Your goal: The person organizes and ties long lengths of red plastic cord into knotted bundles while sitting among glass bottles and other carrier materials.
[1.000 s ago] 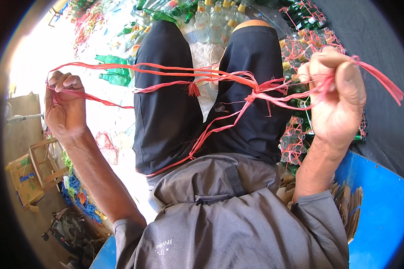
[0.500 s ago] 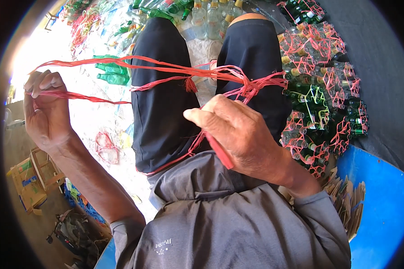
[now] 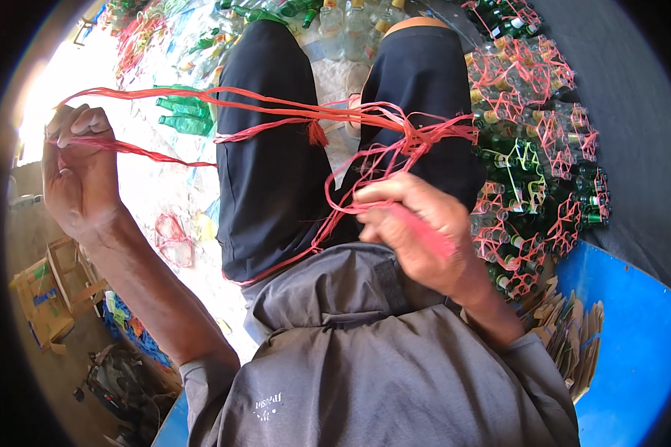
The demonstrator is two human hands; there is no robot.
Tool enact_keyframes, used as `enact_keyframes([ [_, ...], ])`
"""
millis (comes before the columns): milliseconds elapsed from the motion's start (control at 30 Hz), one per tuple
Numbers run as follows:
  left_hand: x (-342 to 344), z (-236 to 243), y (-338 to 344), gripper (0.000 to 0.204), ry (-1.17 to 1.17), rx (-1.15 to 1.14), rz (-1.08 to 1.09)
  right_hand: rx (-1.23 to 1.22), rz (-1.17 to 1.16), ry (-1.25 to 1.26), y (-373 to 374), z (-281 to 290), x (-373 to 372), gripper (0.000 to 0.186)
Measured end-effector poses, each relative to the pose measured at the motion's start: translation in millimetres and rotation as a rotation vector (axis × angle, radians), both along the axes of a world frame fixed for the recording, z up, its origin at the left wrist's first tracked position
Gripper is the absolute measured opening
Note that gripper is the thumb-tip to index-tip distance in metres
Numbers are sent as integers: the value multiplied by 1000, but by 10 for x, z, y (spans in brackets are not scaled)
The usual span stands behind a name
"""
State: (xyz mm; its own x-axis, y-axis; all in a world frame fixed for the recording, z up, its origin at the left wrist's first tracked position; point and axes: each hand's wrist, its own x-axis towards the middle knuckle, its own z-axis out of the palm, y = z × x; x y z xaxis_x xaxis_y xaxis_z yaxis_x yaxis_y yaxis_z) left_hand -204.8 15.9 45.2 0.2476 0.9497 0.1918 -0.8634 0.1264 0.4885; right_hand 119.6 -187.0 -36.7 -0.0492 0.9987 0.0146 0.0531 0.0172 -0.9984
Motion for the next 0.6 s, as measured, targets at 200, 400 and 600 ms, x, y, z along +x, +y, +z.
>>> enact_keyframes([
  [200,-49,75,-5,5,-6,5,6,458,102,-285,244,-36,-317,50],
  [400,-67,23,-60,3,12,1,68,492,165,-468,290,-28,-72,38],
  [600,-118,58,-65,4,-51,3,29,491,-71,-563,398,135,426,19],
])
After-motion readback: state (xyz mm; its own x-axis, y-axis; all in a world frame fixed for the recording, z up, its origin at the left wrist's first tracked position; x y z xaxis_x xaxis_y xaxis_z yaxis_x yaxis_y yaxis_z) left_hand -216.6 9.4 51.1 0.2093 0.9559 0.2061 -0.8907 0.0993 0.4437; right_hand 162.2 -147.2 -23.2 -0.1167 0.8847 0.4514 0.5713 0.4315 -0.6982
